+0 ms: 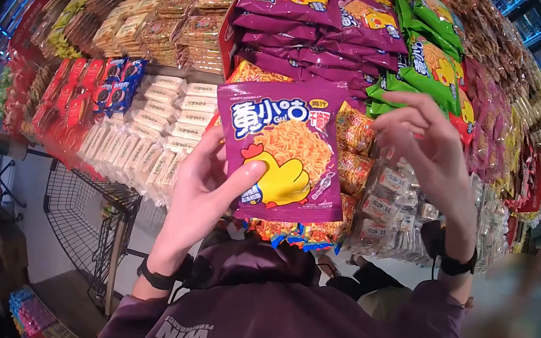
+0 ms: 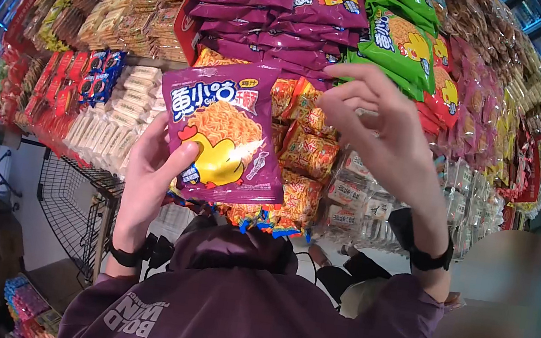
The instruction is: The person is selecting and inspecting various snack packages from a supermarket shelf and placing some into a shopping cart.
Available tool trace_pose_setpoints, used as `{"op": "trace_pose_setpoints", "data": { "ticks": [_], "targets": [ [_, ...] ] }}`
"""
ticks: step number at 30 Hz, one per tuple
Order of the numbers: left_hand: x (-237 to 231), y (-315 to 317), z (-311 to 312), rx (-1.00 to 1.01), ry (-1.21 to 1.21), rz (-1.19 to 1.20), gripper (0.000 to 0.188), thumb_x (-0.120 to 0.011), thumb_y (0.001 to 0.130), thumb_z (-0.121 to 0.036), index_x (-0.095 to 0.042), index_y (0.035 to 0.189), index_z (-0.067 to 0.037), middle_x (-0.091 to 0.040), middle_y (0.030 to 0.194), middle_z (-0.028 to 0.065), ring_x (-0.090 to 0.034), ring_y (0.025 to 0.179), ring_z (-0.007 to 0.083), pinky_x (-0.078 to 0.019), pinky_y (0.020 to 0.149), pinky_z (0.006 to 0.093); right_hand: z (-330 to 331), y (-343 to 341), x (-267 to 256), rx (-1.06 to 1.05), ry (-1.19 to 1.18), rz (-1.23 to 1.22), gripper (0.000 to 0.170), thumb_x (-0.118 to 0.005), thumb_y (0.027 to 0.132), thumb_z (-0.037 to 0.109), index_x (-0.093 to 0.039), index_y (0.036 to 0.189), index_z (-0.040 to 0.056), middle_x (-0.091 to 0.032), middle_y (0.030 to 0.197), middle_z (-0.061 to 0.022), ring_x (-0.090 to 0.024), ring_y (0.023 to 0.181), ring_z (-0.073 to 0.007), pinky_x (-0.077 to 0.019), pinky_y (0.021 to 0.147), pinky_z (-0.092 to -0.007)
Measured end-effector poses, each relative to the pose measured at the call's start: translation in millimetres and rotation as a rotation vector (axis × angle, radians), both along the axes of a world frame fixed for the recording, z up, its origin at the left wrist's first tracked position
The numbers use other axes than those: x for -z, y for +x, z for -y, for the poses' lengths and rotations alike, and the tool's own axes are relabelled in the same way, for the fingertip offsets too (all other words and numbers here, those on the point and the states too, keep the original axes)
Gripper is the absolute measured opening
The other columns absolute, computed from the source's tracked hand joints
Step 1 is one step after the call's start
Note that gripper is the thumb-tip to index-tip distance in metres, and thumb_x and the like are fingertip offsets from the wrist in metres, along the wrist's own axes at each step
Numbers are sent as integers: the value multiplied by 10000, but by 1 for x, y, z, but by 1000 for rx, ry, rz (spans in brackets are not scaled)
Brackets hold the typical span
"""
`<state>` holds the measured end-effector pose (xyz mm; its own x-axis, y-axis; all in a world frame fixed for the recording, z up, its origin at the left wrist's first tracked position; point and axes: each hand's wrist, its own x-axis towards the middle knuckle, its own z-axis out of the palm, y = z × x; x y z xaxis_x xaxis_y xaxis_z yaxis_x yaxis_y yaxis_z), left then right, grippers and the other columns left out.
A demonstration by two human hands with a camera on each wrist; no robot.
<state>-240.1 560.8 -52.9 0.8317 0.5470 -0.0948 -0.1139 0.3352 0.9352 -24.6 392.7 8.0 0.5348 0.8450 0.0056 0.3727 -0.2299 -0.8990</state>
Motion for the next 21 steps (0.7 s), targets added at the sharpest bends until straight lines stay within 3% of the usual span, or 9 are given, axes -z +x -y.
{"op": "trace_pose_setpoints", "data": {
  "ticks": [3,8,10,16,21],
  "targets": [
    [-5,9,5,55,5,-1,423,-642,900,-19,-460,1278,27,-620,1166,101,-595,1047,126,-495,893,274,-6,-27,21,4,92,-348,355,-636,932,154,-495,1228,16,-639,932,-35,-578,836,-63,-475,734,-230],
    [-4,16,13,112,133,3,393,-664,883,-14,-487,1230,37,-632,1131,92,-605,1021,116,-504,862,260,-2,-42,47,-25,97,-317,335,-686,888,120,-482,1129,8,-633,980,-29,-591,854,-73,-492,741,-253],
    [0,17,14,106,145,32,388,-669,880,-16,-493,1220,44,-637,1121,91,-611,1009,114,-510,850,257,-3,-50,48,-5,213,-468,337,-693,880,110,-481,1123,11,-636,986,-22,-597,871,-74,-498,751,-257],
    [1,12,11,106,102,-15,369,-696,861,-23,-541,1187,52,-661,1068,86,-630,972,110,-520,835,253,-4,-62,40,47,191,-529,391,-691,875,82,-476,1192,7,-639,1041,-64,-614,925,-91,-504,800,-263],
    [15,5,4,67,276,-6,366,-729,804,21,-595,1145,41,-663,1094,99,-621,1013,130,-505,889,285,-2,-56,49,-80,199,-220,392,-714,834,37,-515,1171,16,-620,1135,-89,-597,1029,-128,-488,880,-287]
  ]
}}
